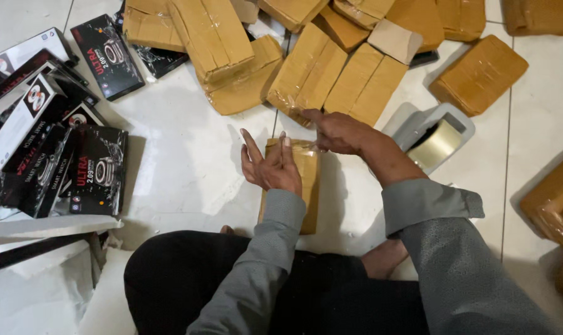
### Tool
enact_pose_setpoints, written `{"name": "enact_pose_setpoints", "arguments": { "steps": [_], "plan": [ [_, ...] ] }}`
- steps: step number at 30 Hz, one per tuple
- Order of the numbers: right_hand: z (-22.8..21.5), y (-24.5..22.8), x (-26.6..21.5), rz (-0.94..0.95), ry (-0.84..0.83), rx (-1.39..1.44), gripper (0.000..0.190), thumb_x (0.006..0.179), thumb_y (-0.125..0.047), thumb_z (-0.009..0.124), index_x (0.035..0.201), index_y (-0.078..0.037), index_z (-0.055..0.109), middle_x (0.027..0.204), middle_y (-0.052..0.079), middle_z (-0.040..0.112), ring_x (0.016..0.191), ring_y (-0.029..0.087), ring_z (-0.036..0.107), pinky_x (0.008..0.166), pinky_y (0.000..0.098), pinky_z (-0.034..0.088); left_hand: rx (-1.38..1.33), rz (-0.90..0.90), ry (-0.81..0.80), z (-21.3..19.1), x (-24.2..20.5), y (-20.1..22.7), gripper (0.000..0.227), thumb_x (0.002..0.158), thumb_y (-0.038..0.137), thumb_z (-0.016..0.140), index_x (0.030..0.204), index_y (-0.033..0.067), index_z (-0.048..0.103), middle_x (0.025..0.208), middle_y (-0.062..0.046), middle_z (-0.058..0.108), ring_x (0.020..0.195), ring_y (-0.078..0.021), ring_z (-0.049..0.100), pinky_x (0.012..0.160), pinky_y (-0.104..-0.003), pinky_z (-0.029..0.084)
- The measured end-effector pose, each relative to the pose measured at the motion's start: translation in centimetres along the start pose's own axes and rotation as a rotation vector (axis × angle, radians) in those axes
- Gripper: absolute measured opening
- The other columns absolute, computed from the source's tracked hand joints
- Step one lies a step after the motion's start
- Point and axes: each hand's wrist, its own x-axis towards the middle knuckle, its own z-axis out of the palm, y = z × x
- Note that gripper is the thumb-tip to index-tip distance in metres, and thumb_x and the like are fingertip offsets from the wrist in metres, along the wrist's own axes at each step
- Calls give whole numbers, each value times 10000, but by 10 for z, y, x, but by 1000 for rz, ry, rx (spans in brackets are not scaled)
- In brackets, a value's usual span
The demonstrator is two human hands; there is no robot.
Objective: The person sits on the floor and tapes small cardboard boxes using a handheld tape dispenser. They repeatedly apply tape to the seams, press it down, and rotate the boxes to seal all sides before stacking them.
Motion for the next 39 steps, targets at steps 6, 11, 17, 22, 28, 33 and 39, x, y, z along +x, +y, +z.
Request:
{"name": "enact_pose_setpoints", "arguments": {
  "steps": [6,11,17,22,28,33,39],
  "plan": [
    [-3,-16,18,82,-58,-105,817,850,-184,775,1528,-49,339,959,232,709,936,394,671,809,472,516,135,-26,6,6,4,2,293,982,364,630,1143,196,807,1616,-109,390,1228,-353,555,1101,-452,369],
    [-6,-18,14,110,-91,-32,699,914,-171,690,1524,-64,365,1007,234,724,972,388,684,845,464,522,6,16,34,9,4,-5,312,1031,334,610,1192,130,783,1464,-144,598,1033,-290,733,926,-370,572],
    [-4,-20,10,87,-81,-80,752,872,-201,768,1501,-86,373,1059,272,701,1023,412,675,854,487,519,-6,6,-14,12,2,-5,307,1013,294,602,1165,93,777,1425,-119,632,970,-291,735,894,-377,575],
    [16,9,13,153,-127,-128,805,855,-268,780,1518,-87,359,986,280,724,964,429,691,820,499,532,70,58,-57,15,-2,-10,313,1007,260,608,1254,116,737,1458,-115,606,1007,-321,711,910,-409,567],
    [69,82,6,236,263,73,816,652,-464,939,1186,46,589,930,229,703,873,341,686,784,420,553,210,-31,-205,33,2,-43,561,969,382,616,1464,135,523,1282,-150,654,1069,-410,645,907,-514,522],
    [170,38,-24,510,735,826,611,1005,-575,538,1245,-25,656,1147,155,717,1072,234,634,1003,361,500,195,-92,-573,31,33,-82,568,948,555,623,1403,217,595,1214,-257,658,1065,-417,639,947,-491,530],
    [166,-55,-82,238,883,1202,654,1060,-502,384,1553,-74,376,1479,133,514,1358,250,496,1137,364,405,-120,-100,-832,-38,23,-28,578,971,512,547,1458,203,516,1111,-246,689,996,-361,677,887,-439,537]
  ]
}}
